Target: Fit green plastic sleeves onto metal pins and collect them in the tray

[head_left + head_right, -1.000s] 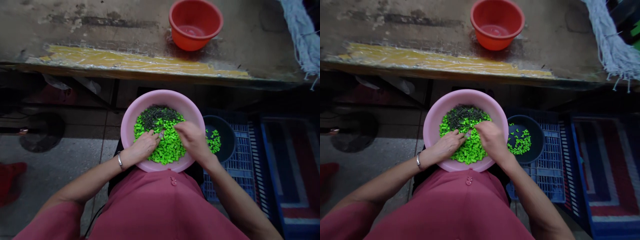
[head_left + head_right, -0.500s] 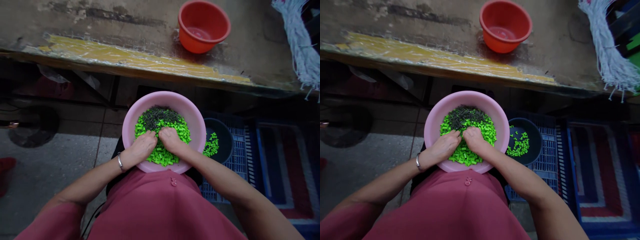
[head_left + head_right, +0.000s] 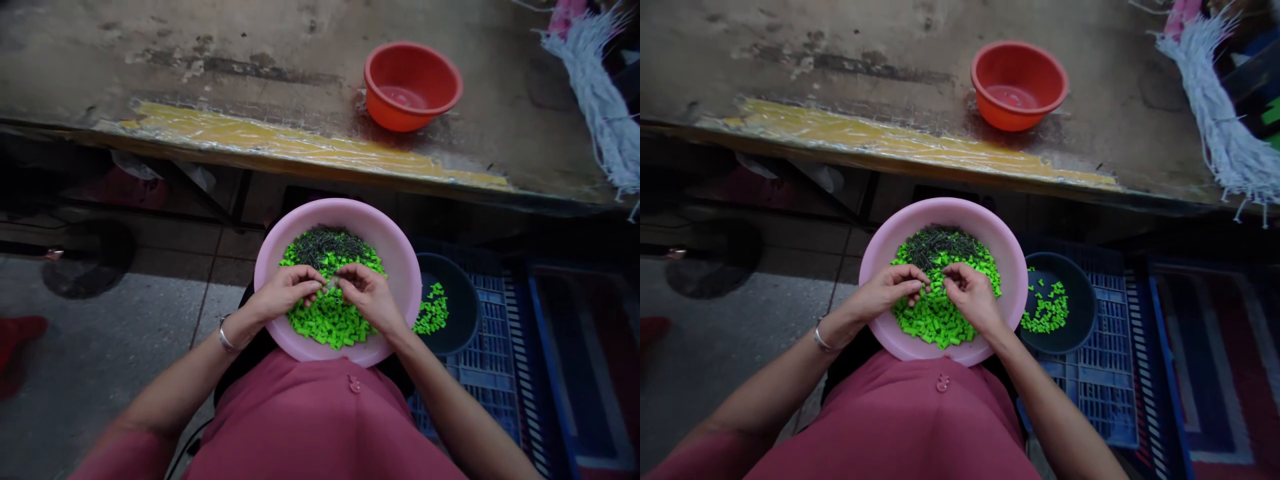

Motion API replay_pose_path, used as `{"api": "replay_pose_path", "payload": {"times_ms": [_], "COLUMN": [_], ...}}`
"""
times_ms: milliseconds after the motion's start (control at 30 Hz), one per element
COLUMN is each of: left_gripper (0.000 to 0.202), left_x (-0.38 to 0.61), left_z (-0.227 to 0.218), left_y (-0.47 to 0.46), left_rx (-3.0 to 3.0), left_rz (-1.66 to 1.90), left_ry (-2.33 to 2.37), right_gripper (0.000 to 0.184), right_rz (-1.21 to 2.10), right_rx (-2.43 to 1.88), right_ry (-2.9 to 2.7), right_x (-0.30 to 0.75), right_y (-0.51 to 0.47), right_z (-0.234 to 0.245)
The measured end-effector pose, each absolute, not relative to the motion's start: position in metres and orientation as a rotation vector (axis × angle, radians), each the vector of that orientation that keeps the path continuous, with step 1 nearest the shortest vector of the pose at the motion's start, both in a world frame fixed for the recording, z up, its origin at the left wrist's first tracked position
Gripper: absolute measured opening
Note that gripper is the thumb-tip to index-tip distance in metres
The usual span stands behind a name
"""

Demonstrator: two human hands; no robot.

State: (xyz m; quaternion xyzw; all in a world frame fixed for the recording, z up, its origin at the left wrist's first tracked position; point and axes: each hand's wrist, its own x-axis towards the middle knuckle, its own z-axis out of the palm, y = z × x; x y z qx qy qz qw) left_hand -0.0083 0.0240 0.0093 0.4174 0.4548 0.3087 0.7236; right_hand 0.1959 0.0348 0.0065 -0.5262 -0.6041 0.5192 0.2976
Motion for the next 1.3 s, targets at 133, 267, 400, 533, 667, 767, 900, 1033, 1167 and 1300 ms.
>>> {"api": "replay_pose_path", "payload": {"times_ms": [133,267,400,533,667,767,900,1033,1167,1300], "left_gripper": [0.029,0.034,0.032,0.033,0.039,0.037,0.028,0.025,0.02,0.019], "left_x": [-0.005,0.0,0.001,0.001,0.0,0.0,0.003,0.006,0.008,0.006], "left_z": [0.01,0.009,0.008,0.006,0.006,0.005,0.004,0.006,0.01,0.012], "left_y": [0.023,0.023,0.023,0.021,0.02,0.018,0.017,0.015,0.013,0.013], "left_rx": [0.579,0.444,0.441,0.45,0.47,0.511,0.651,0.871,1.046,1.004], "left_rz": [0.745,0.779,0.794,0.793,0.77,0.774,0.794,0.835,0.824,0.84], "left_ry": [0.9,0.855,0.849,0.867,0.878,0.911,0.973,1.079,1.198,1.186], "right_gripper": [0.019,0.016,0.011,0.008,0.006,0.007,0.007,0.01,0.009,0.005], "right_rz": [1.666,1.65,1.614,1.548,1.486,1.436,1.392,1.403,1.435,1.464], "right_rx": [-1.363,-1.343,-1.303,-1.324,-1.316,-1.306,-1.32,-1.329,-1.324,-1.354], "right_ry": [-1.174,-1.002,-1.015,-1.056,-1.114,-1.129,-1.18,-1.199,-1.164,-1.205], "right_x": [0.196,0.196,0.193,0.187,0.183,0.183,0.185,0.184,0.184,0.186], "right_y": [0.023,0.016,0.013,0.011,0.006,0.004,0.002,0.0,-0.001,0.001], "right_z": [0.017,0.033,0.04,0.04,0.039,0.036,0.031,0.028,0.027,0.029]}}
